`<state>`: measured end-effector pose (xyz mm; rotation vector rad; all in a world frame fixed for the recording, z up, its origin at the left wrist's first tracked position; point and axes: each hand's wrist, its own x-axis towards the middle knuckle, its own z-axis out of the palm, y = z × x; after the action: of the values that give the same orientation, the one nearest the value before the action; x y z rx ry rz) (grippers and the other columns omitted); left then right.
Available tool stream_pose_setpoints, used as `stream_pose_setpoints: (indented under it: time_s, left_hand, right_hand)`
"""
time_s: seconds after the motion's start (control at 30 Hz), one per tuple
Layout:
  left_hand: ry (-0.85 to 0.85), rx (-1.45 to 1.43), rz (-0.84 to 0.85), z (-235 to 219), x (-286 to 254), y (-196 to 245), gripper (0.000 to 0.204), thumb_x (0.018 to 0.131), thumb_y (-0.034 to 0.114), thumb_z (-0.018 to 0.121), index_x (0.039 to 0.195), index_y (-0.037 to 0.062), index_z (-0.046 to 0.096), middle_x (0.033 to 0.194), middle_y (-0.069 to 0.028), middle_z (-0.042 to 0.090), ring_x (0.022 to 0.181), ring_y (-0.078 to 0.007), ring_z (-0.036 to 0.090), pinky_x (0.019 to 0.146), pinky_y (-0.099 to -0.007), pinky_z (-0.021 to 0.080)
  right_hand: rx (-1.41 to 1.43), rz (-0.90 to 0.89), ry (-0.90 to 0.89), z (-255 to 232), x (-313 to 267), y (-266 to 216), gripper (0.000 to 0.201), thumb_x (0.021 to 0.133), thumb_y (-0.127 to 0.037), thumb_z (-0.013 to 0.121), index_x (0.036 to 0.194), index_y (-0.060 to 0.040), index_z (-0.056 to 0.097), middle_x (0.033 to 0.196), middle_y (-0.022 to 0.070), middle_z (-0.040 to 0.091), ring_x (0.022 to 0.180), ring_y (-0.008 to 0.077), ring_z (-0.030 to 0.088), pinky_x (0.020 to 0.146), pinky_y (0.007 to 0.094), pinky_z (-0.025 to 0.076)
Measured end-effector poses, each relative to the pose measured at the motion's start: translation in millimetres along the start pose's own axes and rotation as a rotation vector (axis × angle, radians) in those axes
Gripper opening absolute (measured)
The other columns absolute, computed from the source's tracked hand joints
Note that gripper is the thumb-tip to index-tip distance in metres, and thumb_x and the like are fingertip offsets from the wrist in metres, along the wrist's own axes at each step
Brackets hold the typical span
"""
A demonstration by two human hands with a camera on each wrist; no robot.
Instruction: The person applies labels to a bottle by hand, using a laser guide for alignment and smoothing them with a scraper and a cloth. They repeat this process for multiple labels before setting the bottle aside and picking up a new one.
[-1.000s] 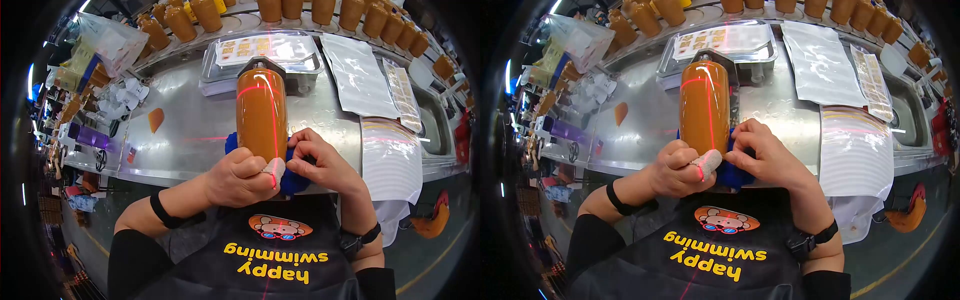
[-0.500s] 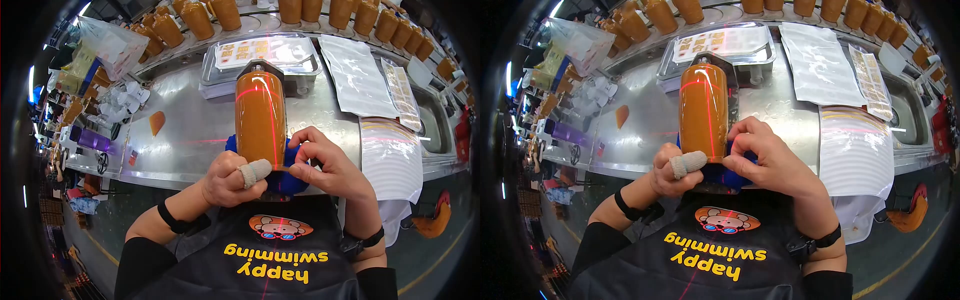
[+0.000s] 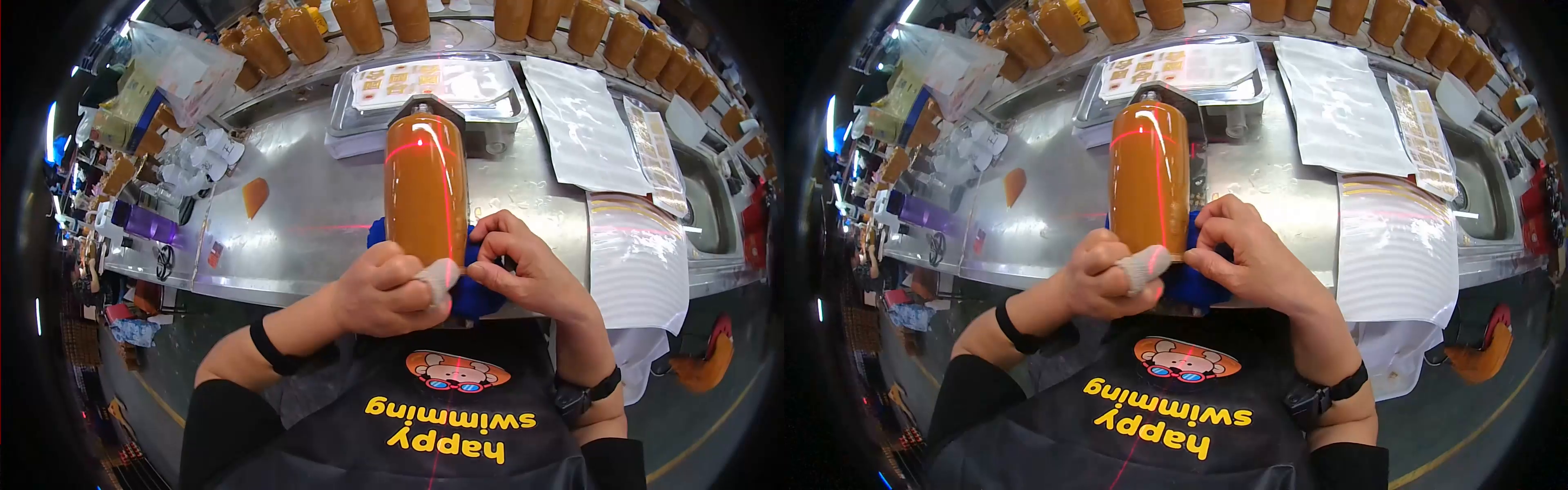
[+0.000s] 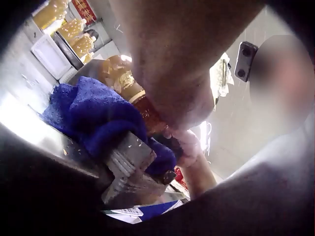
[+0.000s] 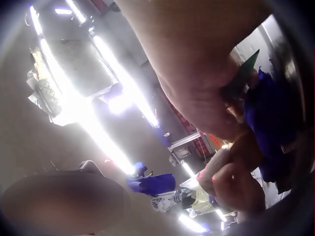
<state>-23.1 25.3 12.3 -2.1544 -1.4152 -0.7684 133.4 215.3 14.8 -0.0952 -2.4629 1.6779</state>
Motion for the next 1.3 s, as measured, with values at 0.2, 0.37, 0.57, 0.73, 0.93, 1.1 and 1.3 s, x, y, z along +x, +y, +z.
stream_pose_setpoints:
  time_s: [0.2, 0.37, 0.57, 0.73, 0.93, 1.1, 1.3]
  left_hand:
    - [0.024, 0.025, -0.075, -1.0, -5.1, 8.8, 0.032, 0.053, 0.007, 0.075, 0.082, 0.0192, 0.068, 0.087, 0.0024, 0.046, 0.083, -0.0159, 0.049, 0.062, -0.0291, 0.042]
    - [-0.063, 0.11, 0.092, -8.5, 10.0, 3.2, 0.027, 0.063, 0.015, 0.075, 0.089, 0.0176, 0.068, 0.094, 0.001, 0.051, 0.094, -0.0193, 0.048, 0.072, -0.0336, 0.043]
    - [0.036, 0.135, -0.355, -0.6, 4.5, 12.8, 0.054, 0.075, 0.017, 0.076, 0.125, 0.0114, 0.057, 0.13, -0.0165, 0.053, 0.123, -0.0383, 0.045, 0.096, -0.0473, 0.043]
    - [0.112, -0.153, -0.566, -2.0, -7.0, 19.8, 0.052, 0.082, 0.019, 0.073, 0.129, 0.0072, 0.052, 0.134, -0.0225, 0.046, 0.124, -0.0425, 0.043, 0.103, -0.049, 0.037]
    - [0.118, -0.269, -0.726, -2.8, 5.5, 22.5, 0.051, 0.084, 0.023, 0.069, 0.128, 0.0052, 0.049, 0.137, -0.0235, 0.043, 0.128, -0.0426, 0.034, 0.111, -0.0502, 0.023]
    - [0.14, -0.233, -0.777, 6.0, 12.9, 26.3, 0.053, 0.082, 0.022, 0.07, 0.127, 0.0054, 0.047, 0.138, -0.0225, 0.041, 0.128, -0.0412, 0.031, 0.11, -0.0518, 0.021]
    - [0.159, -0.219, -0.776, 8.8, 16.6, 27.3, 0.05, 0.081, 0.019, 0.069, 0.125, 0.0049, 0.048, 0.139, -0.0223, 0.041, 0.128, -0.0406, 0.032, 0.109, -0.0507, 0.021]
  right_hand:
    - [-0.012, -0.005, 0.008, 1.8, 0.1, 4.7, 0.02, 0.086, -0.018, 0.07, 0.08, -0.004, 0.057, 0.109, 0.0084, 0.05, 0.102, 0.0178, 0.048, 0.084, 0.0283, 0.04]
    - [-0.026, 0.002, 0.045, 0.5, -3.2, 3.3, 0.017, 0.085, -0.017, 0.069, 0.084, -0.0038, 0.059, 0.111, 0.0122, 0.053, 0.107, 0.0256, 0.05, 0.088, 0.034, 0.042]
    - [0.143, -0.053, 0.242, 2.0, -13.1, 3.6, 0.019, 0.089, -0.008, 0.062, 0.107, -0.0025, 0.062, 0.122, 0.0161, 0.058, 0.111, 0.0228, 0.057, 0.089, 0.0328, 0.047]
    - [0.659, 0.082, 0.26, 5.5, -16.5, -10.9, 0.028, 0.095, -0.002, 0.051, 0.123, 0.002, 0.052, 0.11, 0.0126, 0.066, 0.1, 0.0129, 0.063, 0.085, 0.0255, 0.051]
    - [0.51, 0.128, 0.169, 7.8, -24.5, -4.4, 0.021, 0.091, -0.014, 0.06, 0.107, -0.0006, 0.054, 0.089, 0.0008, 0.059, 0.079, 0.0047, 0.053, 0.07, 0.0208, 0.045]
    - [0.424, 0.157, 0.094, 7.2, -27.2, -2.2, 0.025, 0.088, -0.017, 0.063, 0.105, -0.0011, 0.055, 0.089, -0.0003, 0.06, 0.077, 0.0039, 0.053, 0.069, 0.0195, 0.044]
    - [0.386, 0.144, 0.097, 9.1, -26.0, 0.3, 0.02, 0.087, -0.013, 0.06, 0.102, -0.0006, 0.058, 0.086, 0.0032, 0.059, 0.078, 0.0085, 0.053, 0.07, 0.025, 0.045]
